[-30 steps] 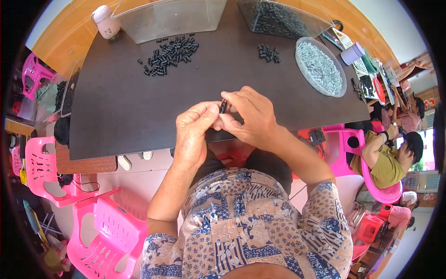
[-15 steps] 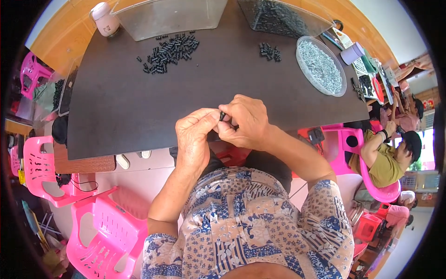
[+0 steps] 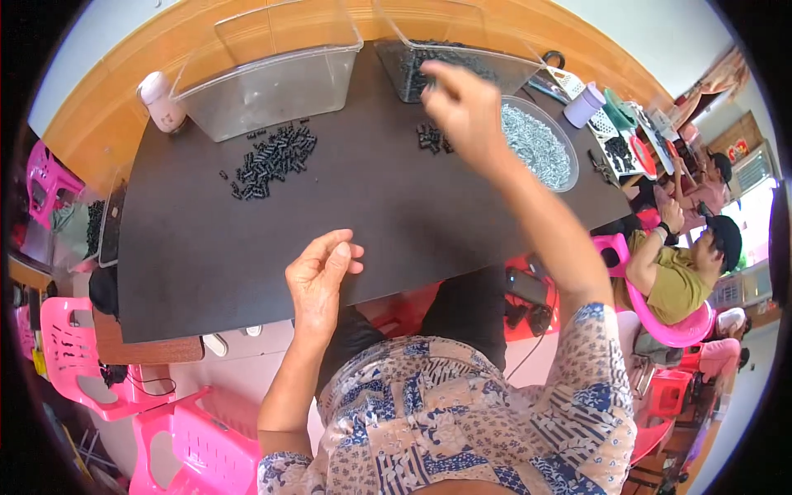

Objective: The person repeatedly assembles two small black plastic components by hand at a workbench.

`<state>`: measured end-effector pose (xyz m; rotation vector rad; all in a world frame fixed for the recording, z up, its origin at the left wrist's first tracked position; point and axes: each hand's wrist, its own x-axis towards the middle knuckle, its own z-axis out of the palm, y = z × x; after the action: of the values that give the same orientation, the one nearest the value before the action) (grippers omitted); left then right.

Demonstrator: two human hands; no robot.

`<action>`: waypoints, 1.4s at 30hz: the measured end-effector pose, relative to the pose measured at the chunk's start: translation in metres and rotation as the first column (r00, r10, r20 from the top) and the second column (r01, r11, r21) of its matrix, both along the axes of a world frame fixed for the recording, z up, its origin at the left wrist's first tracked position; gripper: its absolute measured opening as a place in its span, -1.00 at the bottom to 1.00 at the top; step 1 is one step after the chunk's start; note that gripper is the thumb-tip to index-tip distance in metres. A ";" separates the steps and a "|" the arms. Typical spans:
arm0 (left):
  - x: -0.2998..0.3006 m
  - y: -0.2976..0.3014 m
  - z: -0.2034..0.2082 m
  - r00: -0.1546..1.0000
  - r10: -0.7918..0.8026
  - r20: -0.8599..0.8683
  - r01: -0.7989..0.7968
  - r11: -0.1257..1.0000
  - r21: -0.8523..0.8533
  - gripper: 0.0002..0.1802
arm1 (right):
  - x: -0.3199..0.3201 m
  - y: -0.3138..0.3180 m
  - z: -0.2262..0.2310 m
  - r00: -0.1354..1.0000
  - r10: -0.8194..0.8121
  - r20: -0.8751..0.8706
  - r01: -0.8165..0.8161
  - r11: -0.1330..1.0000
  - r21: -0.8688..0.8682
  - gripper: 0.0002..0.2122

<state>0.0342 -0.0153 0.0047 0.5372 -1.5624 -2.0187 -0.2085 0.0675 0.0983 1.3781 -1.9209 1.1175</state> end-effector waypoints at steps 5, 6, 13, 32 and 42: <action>-0.005 -0.006 -0.003 1.000 -0.025 0.006 0.025 1.000 0.014 -0.73 | -0.115 -0.034 0.026 0.947 -0.299 -0.121 0.308 0.950 0.059 -0.81; -0.005 -0.006 -0.003 1.000 -0.027 0.013 0.026 0.999 0.020 -0.74 | -0.138 -0.038 0.023 0.927 -0.339 -0.163 0.350 0.936 0.044 -0.83; -0.003 -0.001 -0.003 0.999 -0.014 0.050 0.014 1.000 0.005 -0.76 | -0.165 -0.009 0.018 0.836 -0.502 -0.223 0.518 0.855 0.016 -0.83; -0.001 0.000 -0.011 1.000 -0.021 -0.002 0.021 0.997 -0.081 -0.80 | 0.081 0.203 -0.202 0.914 -0.402 -0.050 0.368 0.774 0.515 -0.81; 0.000 0.004 -0.003 0.999 -0.051 0.011 0.051 0.999 -0.018 -0.81 | 0.027 0.207 -0.268 0.830 -0.558 0.008 0.500 0.749 0.434 -0.74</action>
<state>0.0339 -0.0117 0.0014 0.5069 -1.6148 -2.0399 -0.1811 0.2747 -0.1697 0.8376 -2.5420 0.5464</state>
